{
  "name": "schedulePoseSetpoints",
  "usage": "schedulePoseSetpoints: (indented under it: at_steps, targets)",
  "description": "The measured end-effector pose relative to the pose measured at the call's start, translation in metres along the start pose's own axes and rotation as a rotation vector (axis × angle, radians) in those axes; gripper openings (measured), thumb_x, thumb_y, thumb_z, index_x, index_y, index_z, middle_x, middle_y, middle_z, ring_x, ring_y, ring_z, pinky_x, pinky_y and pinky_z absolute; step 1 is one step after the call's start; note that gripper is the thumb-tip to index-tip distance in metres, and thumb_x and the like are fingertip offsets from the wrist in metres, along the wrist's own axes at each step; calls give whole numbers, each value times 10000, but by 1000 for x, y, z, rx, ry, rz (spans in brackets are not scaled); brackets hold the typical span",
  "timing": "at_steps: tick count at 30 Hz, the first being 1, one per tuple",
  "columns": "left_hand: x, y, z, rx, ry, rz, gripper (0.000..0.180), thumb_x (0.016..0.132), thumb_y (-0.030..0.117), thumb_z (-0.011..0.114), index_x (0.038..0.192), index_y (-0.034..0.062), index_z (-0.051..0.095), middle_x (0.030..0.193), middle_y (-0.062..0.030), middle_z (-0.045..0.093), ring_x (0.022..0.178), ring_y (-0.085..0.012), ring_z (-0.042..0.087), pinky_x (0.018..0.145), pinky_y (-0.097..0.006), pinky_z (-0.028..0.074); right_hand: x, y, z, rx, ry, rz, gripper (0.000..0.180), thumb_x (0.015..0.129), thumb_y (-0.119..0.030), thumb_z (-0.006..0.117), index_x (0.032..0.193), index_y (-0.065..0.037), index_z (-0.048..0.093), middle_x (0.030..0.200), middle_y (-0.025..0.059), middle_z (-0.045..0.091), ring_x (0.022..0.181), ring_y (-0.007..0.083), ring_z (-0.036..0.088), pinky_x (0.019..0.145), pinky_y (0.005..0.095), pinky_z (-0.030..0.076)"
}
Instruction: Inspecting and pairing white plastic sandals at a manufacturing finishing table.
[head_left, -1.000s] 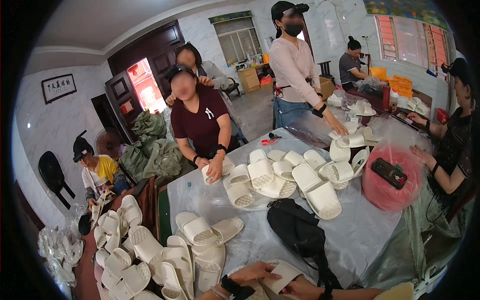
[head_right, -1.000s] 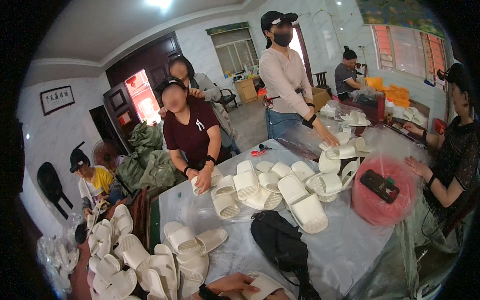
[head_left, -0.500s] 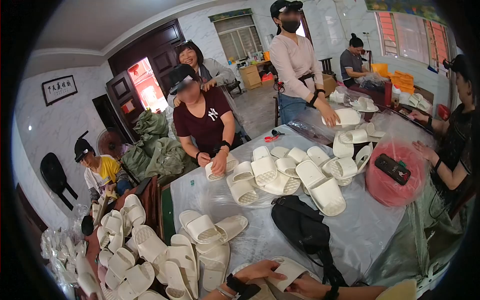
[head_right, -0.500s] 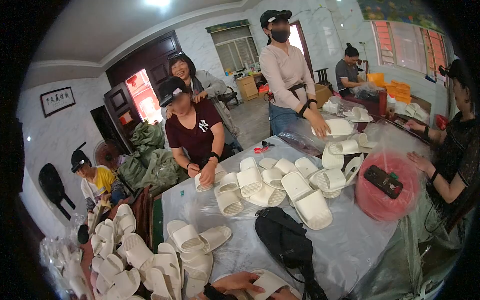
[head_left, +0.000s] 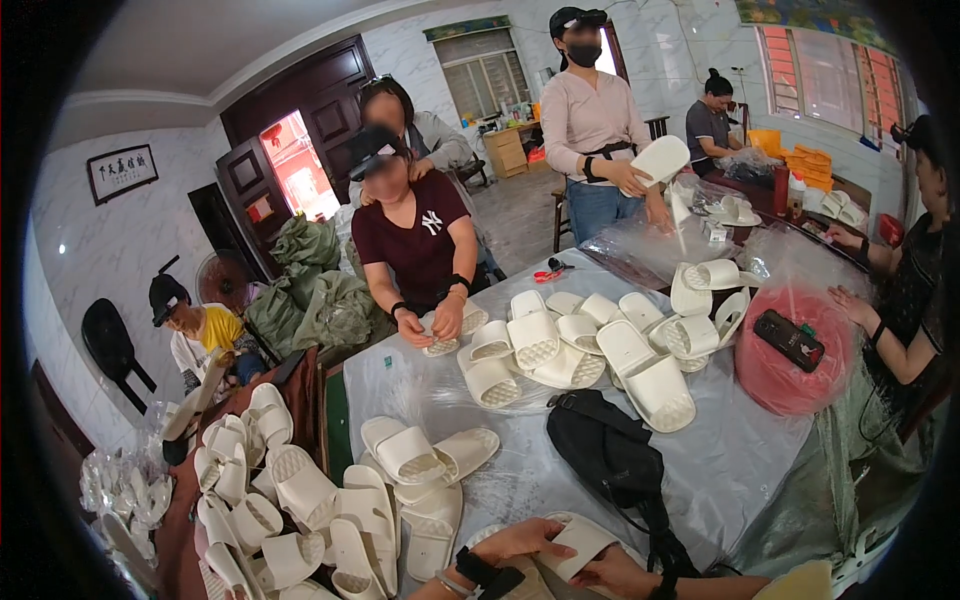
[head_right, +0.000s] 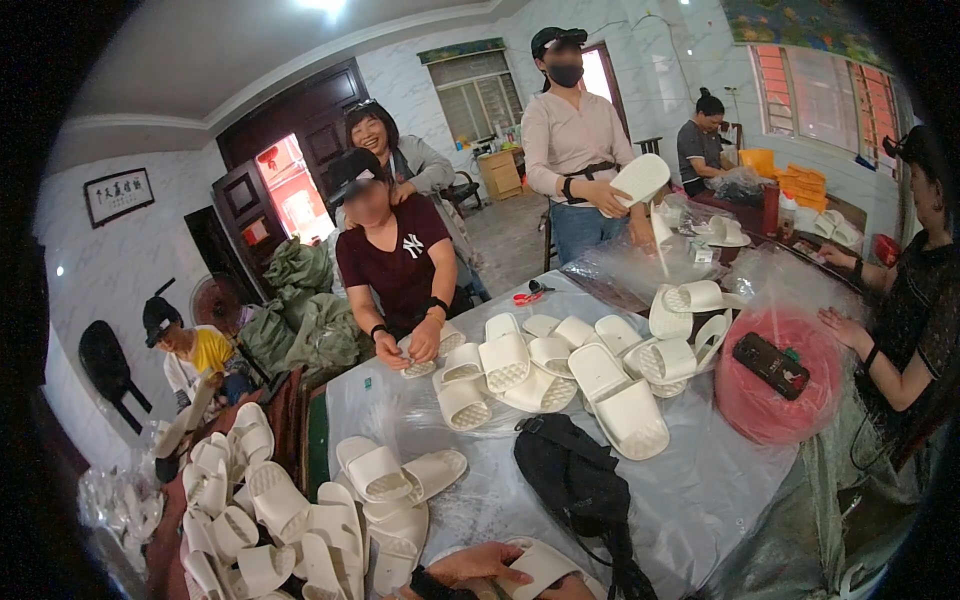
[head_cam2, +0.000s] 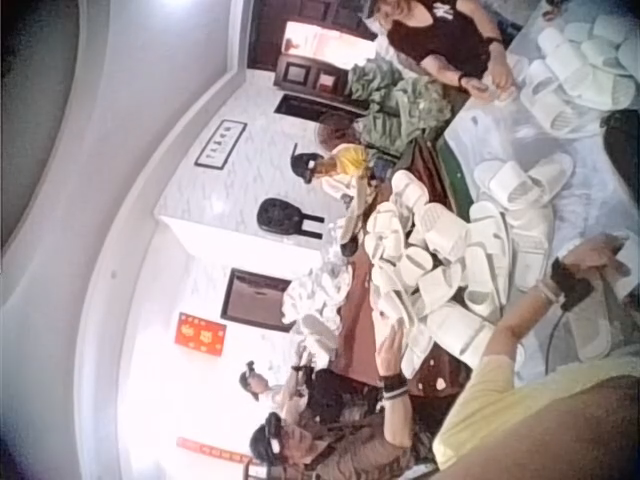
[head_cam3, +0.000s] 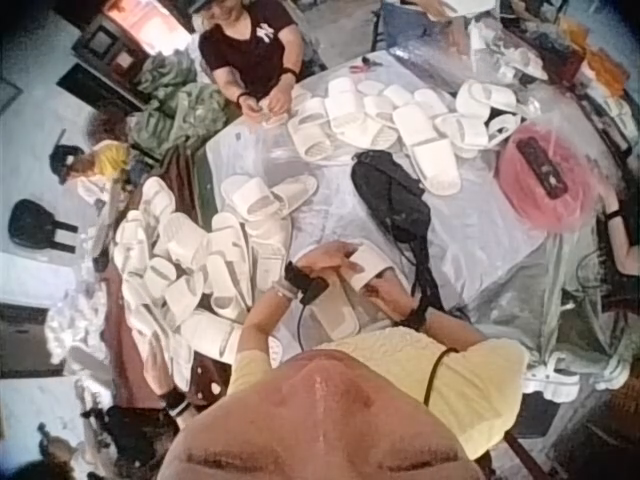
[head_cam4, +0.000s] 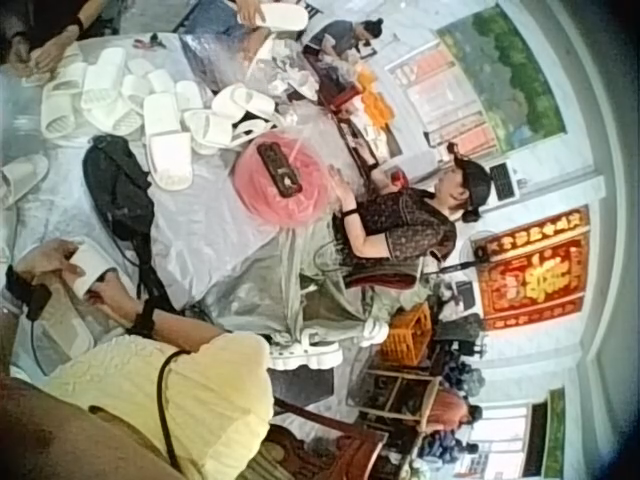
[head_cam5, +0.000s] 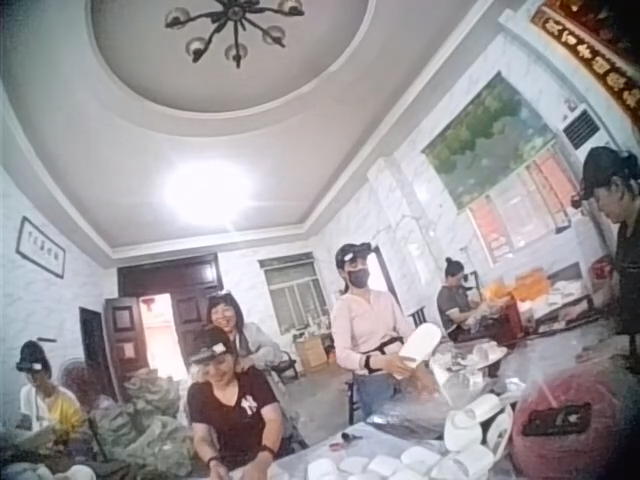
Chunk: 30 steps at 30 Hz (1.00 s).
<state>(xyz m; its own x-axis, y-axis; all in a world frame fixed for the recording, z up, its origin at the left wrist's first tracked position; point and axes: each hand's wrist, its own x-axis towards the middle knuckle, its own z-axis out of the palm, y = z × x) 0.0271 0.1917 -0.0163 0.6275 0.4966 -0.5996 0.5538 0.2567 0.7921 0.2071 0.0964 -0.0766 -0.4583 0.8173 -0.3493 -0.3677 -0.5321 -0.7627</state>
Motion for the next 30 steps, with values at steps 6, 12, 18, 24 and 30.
schedulePoseSetpoints:
  at_steps: [6,12,18,24,30]
  targets:
    - [-4,1,2,-94,1,14,388,741,290,656,975,-14,593,845,-22,596,752,-107,502,709,-234,395,-7,-17,14,95,113,122,212,841,-85,499,1048,-40,507,844,35,585,666,111,578,577,228,465]
    - [5,-7,-1,-65,-70,16,400,769,257,647,1057,2,538,896,-17,581,769,-107,505,717,-223,393,-3,-9,9,81,101,82,231,839,-87,502,1066,-44,501,884,30,555,710,100,547,583,223,445]
    - [13,-24,1,-46,13,60,408,721,276,682,980,-22,577,836,-43,598,750,-130,509,698,-246,401,-6,-5,-9,-739,-57,-492,301,820,-77,519,1119,-49,492,965,33,545,805,143,548,668,237,448]
    - [0,-8,1,29,147,166,484,704,272,699,1046,-31,539,878,-82,604,788,-142,514,731,-249,402,-3,-13,-15,30,-174,-3,366,839,-64,500,1192,1,427,1160,65,474,1023,162,487,835,251,418]
    - [-17,-30,18,-250,441,395,271,818,157,545,1031,-11,553,864,-106,599,739,-183,556,667,-307,452,-32,-71,-17,-563,-220,126,331,876,-277,496,1078,-20,543,1018,68,566,904,157,545,804,283,431]
